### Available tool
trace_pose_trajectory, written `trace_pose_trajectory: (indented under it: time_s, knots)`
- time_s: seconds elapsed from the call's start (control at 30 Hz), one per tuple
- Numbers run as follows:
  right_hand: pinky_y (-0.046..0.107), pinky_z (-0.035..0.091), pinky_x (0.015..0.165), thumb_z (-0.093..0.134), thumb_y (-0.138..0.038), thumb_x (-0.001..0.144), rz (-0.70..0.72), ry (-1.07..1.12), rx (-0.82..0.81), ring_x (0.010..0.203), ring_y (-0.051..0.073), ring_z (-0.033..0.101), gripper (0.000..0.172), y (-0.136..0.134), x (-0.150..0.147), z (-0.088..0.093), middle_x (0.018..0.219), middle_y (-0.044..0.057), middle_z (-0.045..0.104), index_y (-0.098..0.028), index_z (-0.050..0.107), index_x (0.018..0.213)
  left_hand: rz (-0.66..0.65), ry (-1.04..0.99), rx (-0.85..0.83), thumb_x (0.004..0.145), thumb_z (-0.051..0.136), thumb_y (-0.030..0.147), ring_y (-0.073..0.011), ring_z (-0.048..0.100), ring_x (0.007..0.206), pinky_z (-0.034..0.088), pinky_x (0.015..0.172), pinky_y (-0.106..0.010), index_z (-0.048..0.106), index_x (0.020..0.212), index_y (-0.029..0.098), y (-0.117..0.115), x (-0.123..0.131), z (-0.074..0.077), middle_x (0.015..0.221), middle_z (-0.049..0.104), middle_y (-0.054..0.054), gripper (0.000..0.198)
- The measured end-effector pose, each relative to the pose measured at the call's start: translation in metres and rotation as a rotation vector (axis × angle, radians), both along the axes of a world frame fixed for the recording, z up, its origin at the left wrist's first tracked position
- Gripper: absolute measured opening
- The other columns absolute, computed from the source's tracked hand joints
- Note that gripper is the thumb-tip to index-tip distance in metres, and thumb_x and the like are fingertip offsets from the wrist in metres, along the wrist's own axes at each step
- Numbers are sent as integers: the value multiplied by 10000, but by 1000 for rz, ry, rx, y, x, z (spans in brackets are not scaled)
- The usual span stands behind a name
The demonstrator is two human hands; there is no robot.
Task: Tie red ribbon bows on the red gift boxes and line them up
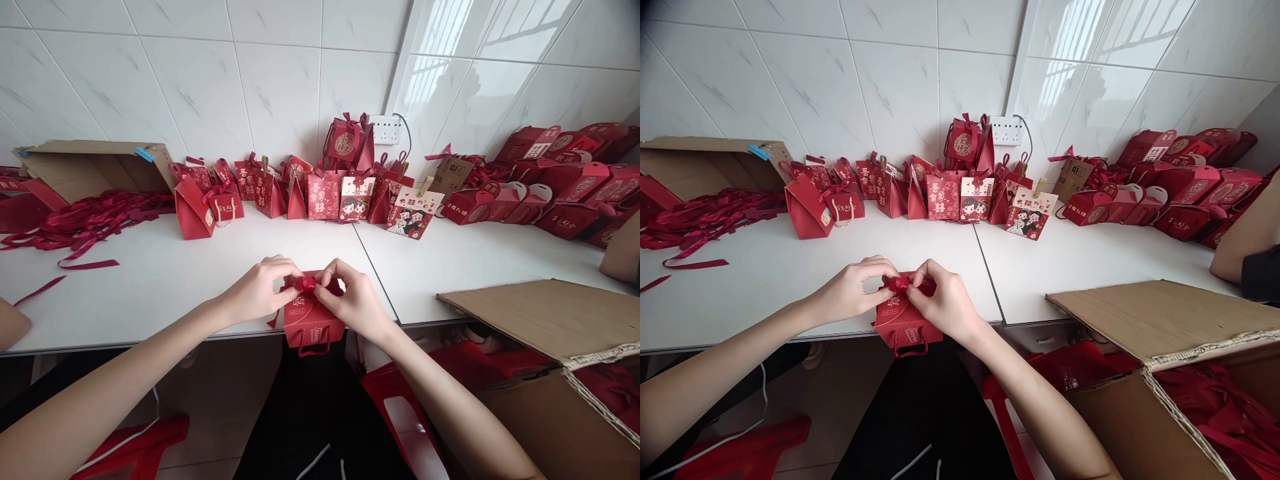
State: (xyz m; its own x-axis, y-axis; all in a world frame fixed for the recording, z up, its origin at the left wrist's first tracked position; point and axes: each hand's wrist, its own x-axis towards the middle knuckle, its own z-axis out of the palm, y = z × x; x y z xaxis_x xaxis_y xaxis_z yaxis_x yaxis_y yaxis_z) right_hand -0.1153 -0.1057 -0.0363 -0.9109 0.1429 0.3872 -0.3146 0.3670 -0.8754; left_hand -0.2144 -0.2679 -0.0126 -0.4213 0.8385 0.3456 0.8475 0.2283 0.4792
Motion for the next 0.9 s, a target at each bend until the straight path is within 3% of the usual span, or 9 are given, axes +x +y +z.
trace_pose_trajectory:
  time_s: [0.17,0.3,0.47,0.57,0.9]
  knots:
    - [229,426,602,516,-183,783,-85,46,162,637,123,564,119,-3,7,4,717,-19,600,-217,437,701,-21,-21,-31,790,499,222,-174,553,780,440,776,-310,596,760,183,-1,2,3,769,613,-23,109]
    - [237,443,642,506,-165,800,-116,87,243,661,129,580,115,-3,7,4,733,-16,612,-222,444,722,-61,-92,-67,791,561,350,-183,547,793,444,769,-310,615,818,174,-2,1,4,807,597,-30,186]
    - [242,459,667,495,-170,827,-88,73,202,720,146,629,113,-1,4,2,743,-8,628,-224,455,736,18,-194,-30,865,489,391,-167,576,768,452,734,-278,631,736,181,1,4,4,781,624,-25,285]
    - [244,464,677,505,-170,822,-89,51,162,755,155,646,107,-1,3,1,763,-2,647,-225,458,742,62,-269,16,844,524,376,-156,584,730,457,710,-262,626,728,185,3,7,5,734,640,-3,245]
    - [226,453,632,516,-176,801,-102,53,156,644,118,590,94,2,2,3,732,-23,626,-218,466,734,94,-595,145,847,507,392,-138,574,735,463,689,-243,591,787,172,6,12,-4,779,625,-6,243]
